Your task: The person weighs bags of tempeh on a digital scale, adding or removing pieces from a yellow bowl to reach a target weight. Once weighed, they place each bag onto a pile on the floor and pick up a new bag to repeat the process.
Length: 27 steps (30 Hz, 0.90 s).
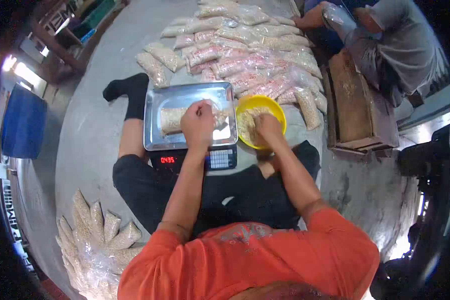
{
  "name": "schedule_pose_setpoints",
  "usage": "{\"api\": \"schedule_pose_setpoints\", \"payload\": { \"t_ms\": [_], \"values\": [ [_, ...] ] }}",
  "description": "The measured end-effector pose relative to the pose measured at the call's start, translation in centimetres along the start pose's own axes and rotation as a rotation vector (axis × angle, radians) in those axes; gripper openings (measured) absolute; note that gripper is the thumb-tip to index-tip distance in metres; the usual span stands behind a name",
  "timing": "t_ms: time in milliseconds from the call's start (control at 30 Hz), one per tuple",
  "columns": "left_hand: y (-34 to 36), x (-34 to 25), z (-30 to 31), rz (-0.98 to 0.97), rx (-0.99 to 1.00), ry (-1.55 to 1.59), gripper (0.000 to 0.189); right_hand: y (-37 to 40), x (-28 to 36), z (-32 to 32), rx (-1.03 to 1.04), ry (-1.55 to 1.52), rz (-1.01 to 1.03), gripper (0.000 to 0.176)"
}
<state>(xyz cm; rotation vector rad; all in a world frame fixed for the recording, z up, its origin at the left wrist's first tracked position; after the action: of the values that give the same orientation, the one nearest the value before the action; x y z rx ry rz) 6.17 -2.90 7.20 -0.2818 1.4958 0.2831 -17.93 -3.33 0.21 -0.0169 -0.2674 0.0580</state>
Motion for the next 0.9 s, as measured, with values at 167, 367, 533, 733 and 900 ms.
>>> {"api": "schedule_pose_setpoints", "payload": {
  "t_ms": [167,367,533,733,900],
  "values": [
    [0.6,0.9,-0.7,-0.051,0.043,-0.071,0.028,-1.0,-1.5,0.0,-0.257,-0.293,-0.153,0.04],
    [1.8,2.4,-4.4,-0.15,0.206,-0.26,0.026,-1.1,-3.7,-0.2,-0.232,-0.325,-0.177,0.033],
    [7.7,1.2,-3.6,-0.256,0.365,-0.255,0.031,-0.1,-2.3,1.9,-0.414,-0.53,-0.089,0.032],
    [16.0,10.4,0.0,0.142,1.183,-0.335,0.035,-2.7,-3.2,2.5,0.161,-0.112,-0.299,0.039],
    [12.7,12.0,-0.2,0.395,1.642,-0.199,0.044,-18.9,-4.8,3.7,-0.346,-0.087,-0.044,0.036]
  ]
}}
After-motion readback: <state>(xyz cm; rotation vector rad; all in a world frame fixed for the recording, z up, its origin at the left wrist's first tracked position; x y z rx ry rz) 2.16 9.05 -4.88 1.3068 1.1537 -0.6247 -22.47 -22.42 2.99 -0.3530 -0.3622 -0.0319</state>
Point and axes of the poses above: each hand's wrist, its own y-axis away from the middle knuckle, its own z-axis out of the back of the hand, x = y × z, the point moved 1 cm from there along -y, towards the middle knuckle, and after that the axes turned 7 degrees about y, right-handed, at the moved point
